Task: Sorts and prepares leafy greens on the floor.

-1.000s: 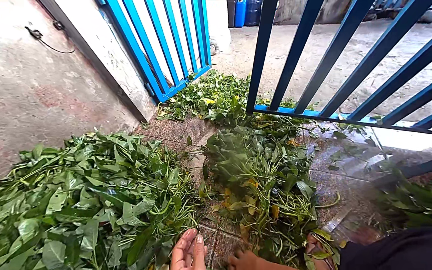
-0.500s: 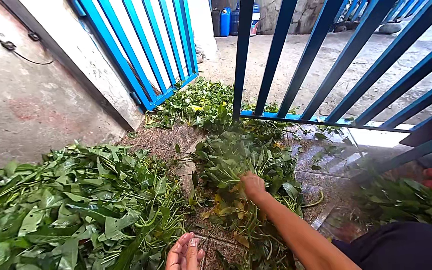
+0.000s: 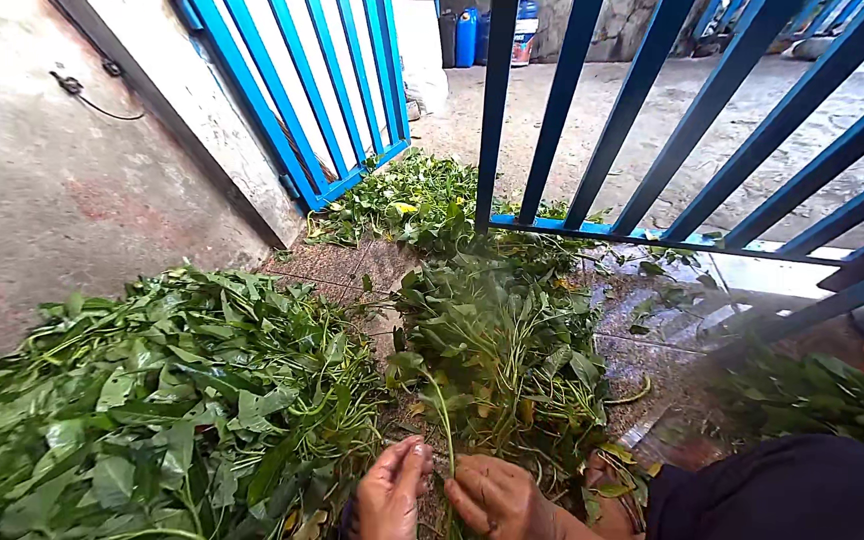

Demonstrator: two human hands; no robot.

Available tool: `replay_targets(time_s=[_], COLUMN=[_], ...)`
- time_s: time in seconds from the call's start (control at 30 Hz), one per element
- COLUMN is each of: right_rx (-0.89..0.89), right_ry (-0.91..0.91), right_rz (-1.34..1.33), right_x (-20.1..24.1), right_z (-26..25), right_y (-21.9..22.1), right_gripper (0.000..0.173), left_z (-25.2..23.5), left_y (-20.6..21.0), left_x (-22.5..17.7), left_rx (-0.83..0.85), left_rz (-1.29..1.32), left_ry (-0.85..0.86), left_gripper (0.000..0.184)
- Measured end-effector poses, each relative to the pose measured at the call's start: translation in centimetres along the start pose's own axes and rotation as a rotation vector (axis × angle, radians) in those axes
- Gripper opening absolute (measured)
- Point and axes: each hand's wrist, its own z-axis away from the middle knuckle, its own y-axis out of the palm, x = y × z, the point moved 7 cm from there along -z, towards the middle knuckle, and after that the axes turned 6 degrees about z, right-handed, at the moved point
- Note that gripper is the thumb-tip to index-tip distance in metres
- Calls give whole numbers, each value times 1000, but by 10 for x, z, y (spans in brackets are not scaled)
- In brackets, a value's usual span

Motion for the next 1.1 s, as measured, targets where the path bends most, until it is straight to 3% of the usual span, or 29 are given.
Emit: replay_targets(time_s=[0.2, 0.33, 0.53, 0.6, 0.7, 0.8, 0.93, 1.1], right_rx=[-7, 24, 63, 84, 99, 264, 205, 146], right_ry=[-68, -114, -167, -8, 538, 1008, 1406, 1677], right_rz=[-58, -86, -90, -142, -332, -667, -1279, -1479], right_x=[21, 27, 36, 30, 10, -5, -6, -2], right_z=[7, 8, 10, 12, 14, 12, 4, 12], right_y=[7, 8, 2, 3, 8, 24, 38, 41], right_gripper=[11, 12, 12, 13, 23, 43, 23, 15], left_z=[-3, -7, -11, -11, -9, -6, -3, -1], left_y=[3, 6, 3, 2, 2, 3, 3, 1], left_x=[14, 19, 28, 28, 22, 17, 12, 10], left_rx=[-7, -23, -26, -20, -27, -21, -16, -27], left_rz=[1, -65, -162, -128, -49, 43, 95, 87], left_ry=[8, 80, 54, 47, 22, 27, 46, 64], left_gripper=[40, 29, 12, 8, 10, 12, 12, 8])
